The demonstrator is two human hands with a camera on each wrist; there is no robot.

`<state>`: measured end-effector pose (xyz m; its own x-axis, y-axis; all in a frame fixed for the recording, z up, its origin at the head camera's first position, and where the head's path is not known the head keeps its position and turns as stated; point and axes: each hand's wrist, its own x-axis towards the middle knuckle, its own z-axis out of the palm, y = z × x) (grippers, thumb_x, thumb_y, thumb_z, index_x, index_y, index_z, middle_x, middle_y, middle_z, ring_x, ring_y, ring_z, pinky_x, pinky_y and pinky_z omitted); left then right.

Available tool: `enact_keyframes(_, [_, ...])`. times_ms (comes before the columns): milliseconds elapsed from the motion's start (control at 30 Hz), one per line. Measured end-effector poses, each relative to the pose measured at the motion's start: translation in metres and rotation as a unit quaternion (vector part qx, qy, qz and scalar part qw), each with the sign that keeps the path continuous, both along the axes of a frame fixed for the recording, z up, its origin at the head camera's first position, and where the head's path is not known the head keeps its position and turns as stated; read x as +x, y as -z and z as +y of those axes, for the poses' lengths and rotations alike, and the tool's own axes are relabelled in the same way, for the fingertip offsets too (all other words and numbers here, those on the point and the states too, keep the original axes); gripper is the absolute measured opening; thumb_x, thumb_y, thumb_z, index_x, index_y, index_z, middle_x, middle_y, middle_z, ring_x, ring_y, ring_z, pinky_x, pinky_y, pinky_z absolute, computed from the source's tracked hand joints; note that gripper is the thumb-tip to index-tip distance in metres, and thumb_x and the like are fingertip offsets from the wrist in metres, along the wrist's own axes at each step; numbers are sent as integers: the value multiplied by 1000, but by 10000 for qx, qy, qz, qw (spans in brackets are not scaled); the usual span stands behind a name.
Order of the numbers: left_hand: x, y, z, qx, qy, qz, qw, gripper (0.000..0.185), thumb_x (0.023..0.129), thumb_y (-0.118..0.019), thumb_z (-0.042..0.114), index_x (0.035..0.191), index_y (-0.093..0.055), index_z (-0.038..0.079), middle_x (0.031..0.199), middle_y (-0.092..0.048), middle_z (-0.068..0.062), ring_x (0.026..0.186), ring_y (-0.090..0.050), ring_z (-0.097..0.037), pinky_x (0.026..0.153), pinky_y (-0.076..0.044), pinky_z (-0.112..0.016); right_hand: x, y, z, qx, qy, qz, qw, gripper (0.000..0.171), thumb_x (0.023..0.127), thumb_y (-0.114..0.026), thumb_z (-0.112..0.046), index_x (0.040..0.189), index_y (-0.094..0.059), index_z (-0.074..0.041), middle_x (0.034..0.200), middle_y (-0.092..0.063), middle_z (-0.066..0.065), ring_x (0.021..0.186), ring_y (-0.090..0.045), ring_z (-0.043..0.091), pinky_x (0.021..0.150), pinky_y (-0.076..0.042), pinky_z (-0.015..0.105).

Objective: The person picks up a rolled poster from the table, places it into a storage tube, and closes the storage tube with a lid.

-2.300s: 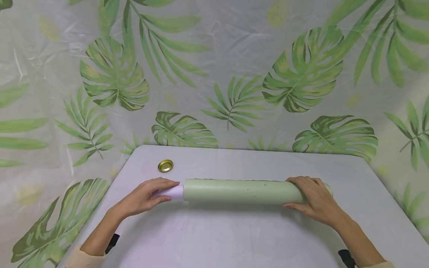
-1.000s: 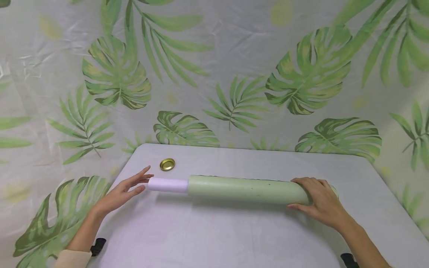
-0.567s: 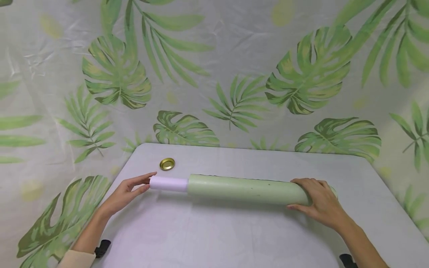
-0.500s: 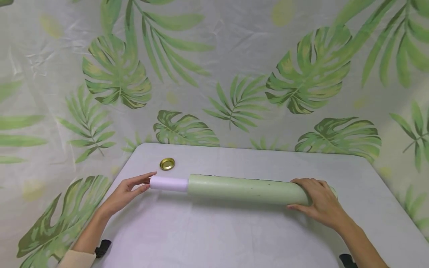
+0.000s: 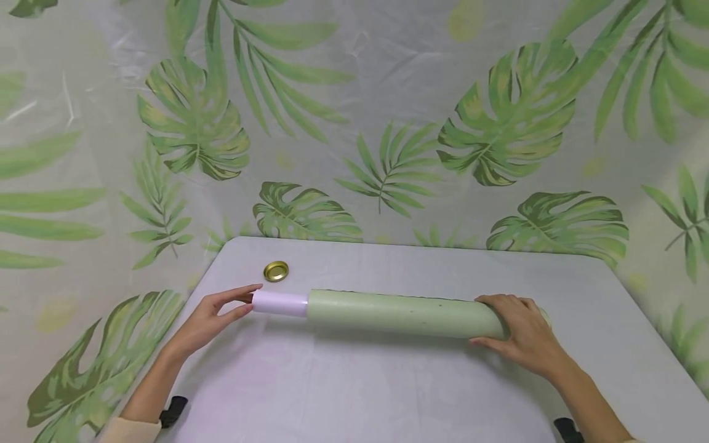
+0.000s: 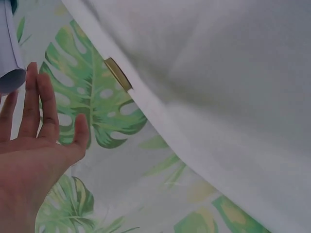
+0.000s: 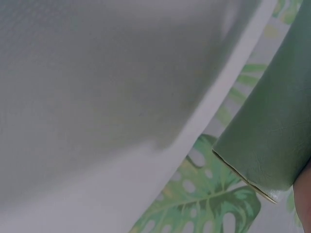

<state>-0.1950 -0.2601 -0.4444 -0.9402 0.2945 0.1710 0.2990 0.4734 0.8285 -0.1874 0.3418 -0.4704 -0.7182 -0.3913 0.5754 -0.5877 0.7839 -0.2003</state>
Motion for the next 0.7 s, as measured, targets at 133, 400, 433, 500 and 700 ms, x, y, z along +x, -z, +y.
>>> enact_keyframes(133, [-2,-2,10,-137,23,16,9999,44,101,-69,29,144,-63,19,124,-73,-3,130,-60,-31,108,-43,-63,-1,2,-2,-22,-10,-38,10000,85,53,-101,-33,128,-68,-12,120,-72,6,110,-58,26,90,-34,43])
enact_keyframes(400, [1,-6,23,-86,87,-14,9999,45,99,-72,25,142,-64,14,119,-75,-2,124,-62,-30,108,-41,-64,-4,5,-5,29,24,-49,10000,85,54,-101,-36,128,-67,-11,120,-72,6,109,-60,28,90,-35,45])
enact_keyframes(433, [2,-6,24,-96,82,-6,9999,45,99,-72,24,142,-64,14,118,-75,-2,123,-63,-30,108,-42,-62,-4,5,-5,22,31,-49,10000,84,54,-101,-36,127,-67,-11,119,-72,6,109,-60,27,91,-35,45])
enact_keyframes(500, [2,-6,27,-112,91,21,9999,45,99,-72,24,142,-64,13,117,-76,-1,122,-64,-29,108,-43,-61,-5,5,-6,15,41,-51,10000,84,54,-101,-36,127,-67,-11,119,-72,6,109,-60,27,91,-35,45])
enact_keyframes(700, [3,-5,34,-148,37,80,9999,43,98,-73,26,140,-67,17,114,-76,1,116,-67,-24,103,-49,-51,-7,3,-11,45,1,-44,10000,84,55,-100,-38,127,-67,-12,120,-72,7,110,-60,28,90,-35,44])
